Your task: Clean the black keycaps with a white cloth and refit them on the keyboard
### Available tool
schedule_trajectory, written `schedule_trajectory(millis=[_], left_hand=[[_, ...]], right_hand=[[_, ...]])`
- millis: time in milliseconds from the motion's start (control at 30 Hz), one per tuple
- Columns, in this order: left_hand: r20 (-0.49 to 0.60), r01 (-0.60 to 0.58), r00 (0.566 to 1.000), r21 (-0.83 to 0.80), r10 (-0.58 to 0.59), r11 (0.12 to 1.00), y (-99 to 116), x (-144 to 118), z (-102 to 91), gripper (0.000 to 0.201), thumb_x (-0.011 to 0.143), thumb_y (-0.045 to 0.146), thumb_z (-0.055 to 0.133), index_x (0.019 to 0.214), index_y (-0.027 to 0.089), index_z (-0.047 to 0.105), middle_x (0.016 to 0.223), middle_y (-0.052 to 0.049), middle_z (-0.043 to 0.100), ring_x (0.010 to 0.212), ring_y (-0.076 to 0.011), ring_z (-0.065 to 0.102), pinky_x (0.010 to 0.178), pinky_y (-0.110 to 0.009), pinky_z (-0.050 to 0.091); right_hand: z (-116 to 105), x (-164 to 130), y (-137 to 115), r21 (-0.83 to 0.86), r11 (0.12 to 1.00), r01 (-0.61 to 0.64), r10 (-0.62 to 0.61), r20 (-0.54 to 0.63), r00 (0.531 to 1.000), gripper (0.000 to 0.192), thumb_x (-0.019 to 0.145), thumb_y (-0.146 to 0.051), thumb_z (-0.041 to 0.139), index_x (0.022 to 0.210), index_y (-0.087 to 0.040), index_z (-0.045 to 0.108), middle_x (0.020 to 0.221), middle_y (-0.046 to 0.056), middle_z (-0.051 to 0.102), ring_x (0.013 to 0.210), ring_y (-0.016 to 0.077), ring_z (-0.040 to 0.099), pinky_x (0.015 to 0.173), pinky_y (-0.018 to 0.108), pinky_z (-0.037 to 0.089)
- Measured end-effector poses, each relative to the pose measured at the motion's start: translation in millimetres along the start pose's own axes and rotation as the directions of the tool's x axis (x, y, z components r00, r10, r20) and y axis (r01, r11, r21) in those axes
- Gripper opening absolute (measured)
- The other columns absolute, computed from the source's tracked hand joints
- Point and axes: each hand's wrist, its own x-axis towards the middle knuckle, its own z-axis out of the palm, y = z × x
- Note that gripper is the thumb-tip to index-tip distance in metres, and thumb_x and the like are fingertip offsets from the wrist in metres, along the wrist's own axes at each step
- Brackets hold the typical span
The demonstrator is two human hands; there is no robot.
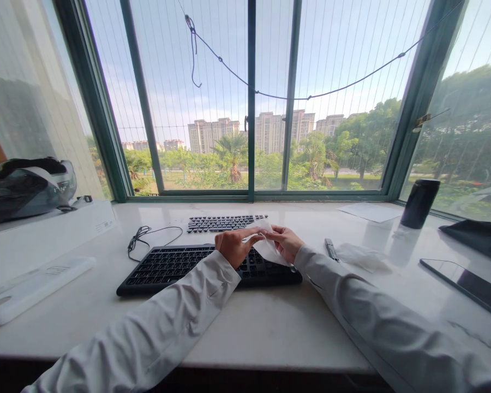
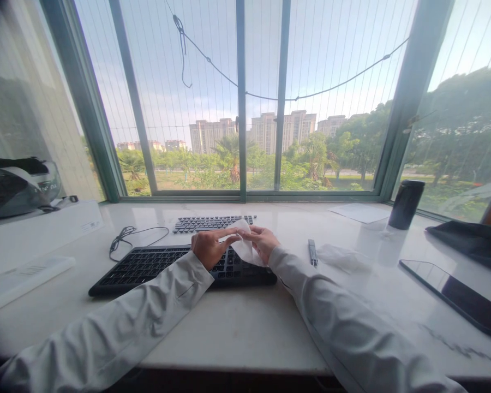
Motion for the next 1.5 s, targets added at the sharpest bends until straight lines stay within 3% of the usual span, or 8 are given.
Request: schedule_trajectory(millis=[167, 467, 667, 1067, 1267, 1500], left_hand=[[-0.028, 0.004, 1.0, -0.02, -0.005, 1.0, 0, 0, 0.5, 0.032, 0.076, 0.056, 0.054, 0.096, 0.036, 0.069, 0.097, 0.004, 0.07, 0.087, -0.0152, 0.066, 0.069, -0.023, 0.048], [-0.073, 0.001, 0.997, -0.014, -0.002, 1.0, 0, 0, -1.3, 0.032, 0.075, 0.058, 0.054, 0.087, 0.035, 0.071, 0.09, 0.005, 0.072, 0.082, -0.0139, 0.067, 0.063, -0.022, 0.045], [-0.086, 0.025, 0.996, 0.02, -0.023, 0.999, -2, 1, -2.2, 0.03, 0.076, 0.056, 0.055, 0.089, 0.036, 0.071, 0.09, 0.005, 0.072, 0.077, -0.0138, 0.067, 0.061, -0.022, 0.045], [-0.097, 0.039, 0.994, -0.025, -0.041, 0.999, -3, 2, -0.2, 0.031, 0.071, 0.058, 0.058, 0.091, 0.037, 0.07, 0.088, 0.007, 0.072, 0.081, -0.0133, 0.067, 0.065, -0.021, 0.045], [-0.093, 0.053, 0.994, 0.002, -0.053, 0.999, -2, 2, -3.8, 0.03, 0.07, 0.059, 0.059, 0.085, 0.037, 0.071, 0.08, 0.007, 0.073, 0.071, -0.0123, 0.067, 0.059, -0.02, 0.041], [-0.022, 0.025, 0.999, -0.054, -0.026, 0.998, -5, 2, 0.3, 0.031, 0.071, 0.058, 0.059, 0.088, 0.036, 0.072, 0.089, 0.005, 0.072, 0.08, -0.014, 0.067, 0.065, -0.02, 0.044]], right_hand=[[3, -3, -1, -0.003, 1.0, -0.015, 0.015, -0.025, 1.0, 0.028, 0.053, -0.033, 0.081, 0.072, -0.017, 0.068, 0.072, 0.003, 0.068, 0.071, 0.0163, 0.062, 0.069, 0.026, 0.048], [5, 0, 2, -0.01, 0.999, -0.048, 0.048, -0.031, 0.998, 0.032, 0.054, -0.038, 0.08, 0.077, -0.018, 0.069, 0.075, 0.003, 0.069, 0.067, 0.0144, 0.061, 0.067, 0.026, 0.048], [-3, 2, 1, -0.264, 0.957, -0.117, 0.129, 0.029, 0.991, 0.039, 0.063, -0.055, 0.068, 0.074, -0.017, 0.069, 0.065, 0.001, 0.066, 0.056, 0.0122, 0.056, 0.053, 0.024, 0.042], [-10, 11, 6, -0.21, 0.962, -0.176, 0.18, 0.0, 0.984, 0.046, 0.058, -0.051, 0.074, 0.082, -0.013, 0.069, 0.064, 0.002, 0.065, 0.051, 0.0094, 0.054, 0.047, 0.02, 0.038], [-9, 7, 2, -0.263, 0.955, -0.137, 0.167, 0.094, 0.982, 0.048, 0.057, -0.054, 0.073, 0.081, -0.013, 0.069, 0.064, 0.001, 0.065, 0.052, 0.0097, 0.055, 0.048, 0.02, 0.038], [-9, 7, 6, -0.288, 0.949, -0.129, 0.138, 0.013, 0.99, 0.05, 0.057, -0.058, 0.07, 0.075, -0.012, 0.068, 0.058, 0.002, 0.063, 0.048, 0.0092, 0.052, 0.046, 0.021, 0.035]])
